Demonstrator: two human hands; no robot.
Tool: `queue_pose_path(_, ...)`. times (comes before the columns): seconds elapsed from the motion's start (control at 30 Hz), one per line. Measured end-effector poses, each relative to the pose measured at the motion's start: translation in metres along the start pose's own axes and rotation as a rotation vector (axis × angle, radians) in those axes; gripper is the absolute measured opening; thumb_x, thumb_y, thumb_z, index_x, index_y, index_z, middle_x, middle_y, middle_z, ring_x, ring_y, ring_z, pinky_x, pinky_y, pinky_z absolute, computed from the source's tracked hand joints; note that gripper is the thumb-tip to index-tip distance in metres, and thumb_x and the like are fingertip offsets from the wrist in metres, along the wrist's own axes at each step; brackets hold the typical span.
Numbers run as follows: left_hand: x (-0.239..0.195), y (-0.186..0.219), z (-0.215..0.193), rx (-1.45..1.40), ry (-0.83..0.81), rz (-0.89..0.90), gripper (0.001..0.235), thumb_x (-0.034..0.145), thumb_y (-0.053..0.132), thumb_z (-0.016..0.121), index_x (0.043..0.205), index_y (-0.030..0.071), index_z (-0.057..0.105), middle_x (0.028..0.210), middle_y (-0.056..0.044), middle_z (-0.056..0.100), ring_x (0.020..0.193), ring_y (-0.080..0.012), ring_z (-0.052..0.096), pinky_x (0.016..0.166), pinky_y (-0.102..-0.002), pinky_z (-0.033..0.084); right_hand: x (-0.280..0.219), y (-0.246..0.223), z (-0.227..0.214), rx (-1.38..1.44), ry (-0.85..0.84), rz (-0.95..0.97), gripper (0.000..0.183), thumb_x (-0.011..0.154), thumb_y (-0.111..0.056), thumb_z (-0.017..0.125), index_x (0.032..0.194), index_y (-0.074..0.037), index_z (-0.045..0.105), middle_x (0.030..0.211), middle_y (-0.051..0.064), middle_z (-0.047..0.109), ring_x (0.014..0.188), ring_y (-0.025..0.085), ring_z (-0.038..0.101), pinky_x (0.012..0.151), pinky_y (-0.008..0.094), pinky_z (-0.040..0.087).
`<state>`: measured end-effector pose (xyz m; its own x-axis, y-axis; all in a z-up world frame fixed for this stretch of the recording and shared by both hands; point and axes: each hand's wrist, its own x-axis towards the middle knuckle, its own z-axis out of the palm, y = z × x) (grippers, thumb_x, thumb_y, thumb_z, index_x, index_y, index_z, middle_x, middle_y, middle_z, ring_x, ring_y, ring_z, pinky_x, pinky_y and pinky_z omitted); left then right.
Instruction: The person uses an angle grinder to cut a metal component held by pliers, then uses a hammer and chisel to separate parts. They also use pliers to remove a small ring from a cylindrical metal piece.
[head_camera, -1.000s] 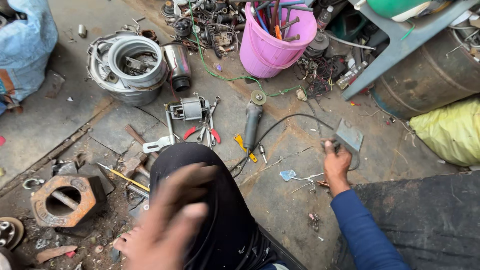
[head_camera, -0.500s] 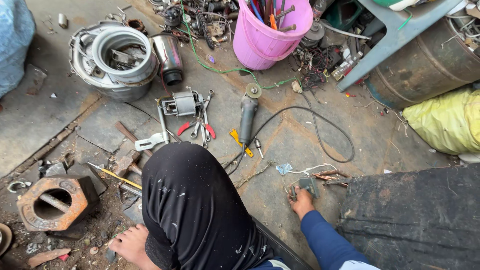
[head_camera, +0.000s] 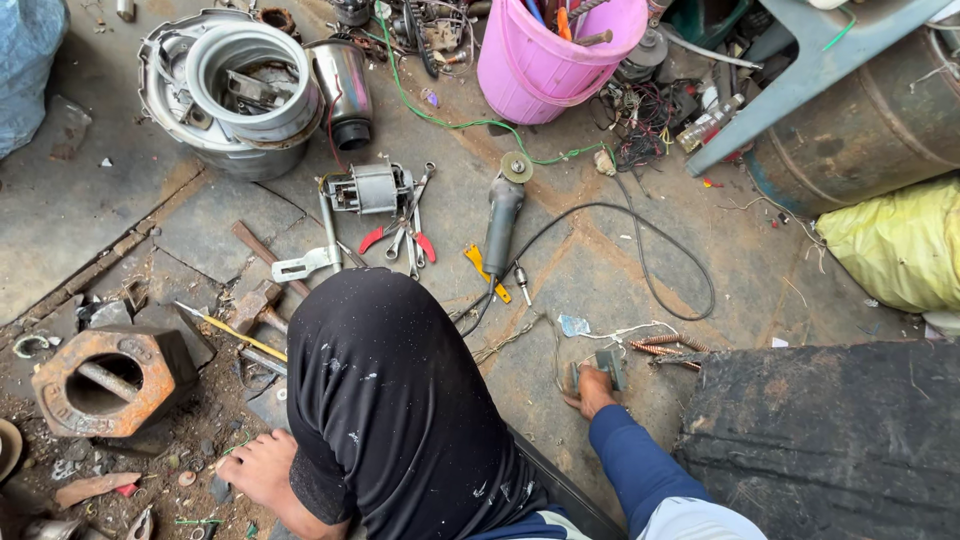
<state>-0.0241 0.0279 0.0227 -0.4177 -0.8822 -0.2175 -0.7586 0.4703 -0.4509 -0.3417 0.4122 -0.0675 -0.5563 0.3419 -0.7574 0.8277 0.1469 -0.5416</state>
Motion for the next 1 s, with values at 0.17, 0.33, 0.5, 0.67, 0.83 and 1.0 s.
queue_pose_path(0.17,-0.005,0.002,0.000,0.018,-0.028,-0.003,0.029,0.105,0.023,0.046,0.092,0.026,0.072,0.097,0.005,0.072,0.102,-0.0150,0.065,0.103,-0.037,0.037,0.002,0.005,-0.013,-0.397,0.063,-0.056,0.042,0.100,-0.049,0.055,0.111,-0.009,0.063,0.101,0.013,0.072,0.086,0.032,0.074,0.078,0.056,0.058)
queue_pose_path(0.33,0.003,0.004,0.022,-0.005,0.089,0.011,0.026,0.104,0.021,0.048,0.090,0.026,0.070,0.096,0.006,0.070,0.101,-0.0138,0.065,0.103,-0.037,0.037,-0.033,-0.006,-0.020,-1.218,0.161,-0.444,0.067,0.099,-0.068,0.060,0.098,-0.002,0.071,0.110,0.026,0.072,0.099,0.041,0.069,0.087,0.049,0.055)
queue_pose_path(0.5,0.005,0.011,0.039,-0.047,-0.109,0.039,0.022,0.105,0.022,0.051,0.095,0.022,0.071,0.100,0.003,0.072,0.104,-0.0157,0.066,0.103,-0.037,0.040,-0.084,-0.038,0.010,-1.557,0.128,-0.590,0.058,0.090,-0.054,0.070,0.118,-0.004,0.067,0.117,0.021,0.071,0.107,0.036,0.072,0.089,0.045,0.059)
queue_pose_path(0.67,0.002,0.005,0.040,-0.135,-0.182,0.048,0.018,0.103,0.023,0.054,0.101,0.019,0.070,0.104,0.000,0.073,0.106,-0.0168,0.067,0.102,-0.036,0.043,-0.088,-0.050,0.070,-1.383,-0.175,-1.214,0.051,0.083,-0.033,0.077,0.125,-0.008,0.061,0.133,0.018,0.060,0.099,0.035,0.068,0.077,0.052,0.060)
queue_pose_path(0.83,0.019,-0.059,0.041,-0.505,-0.236,0.087,0.019,0.100,0.025,0.056,0.108,0.015,0.070,0.108,-0.003,0.074,0.107,-0.0179,0.068,0.102,-0.036,0.045,-0.075,-0.008,0.082,-1.511,-0.294,-1.220,0.033,0.092,-0.015,0.066,0.124,-0.009,0.059,0.124,0.019,0.060,0.099,0.041,0.068,0.082,0.052,0.058)
queue_pose_path(1.0,0.040,-0.153,0.026,-1.049,-0.312,0.101,0.024,0.098,0.026,0.059,0.114,0.011,0.070,0.112,-0.006,0.075,0.109,-0.0190,0.069,0.101,-0.036,0.047,-0.043,-0.008,0.039,-1.680,-0.494,-1.234,0.034,0.078,-0.005,0.067,0.112,-0.008,0.059,0.116,0.017,0.063,0.103,0.041,0.065,0.085,0.050,0.055)
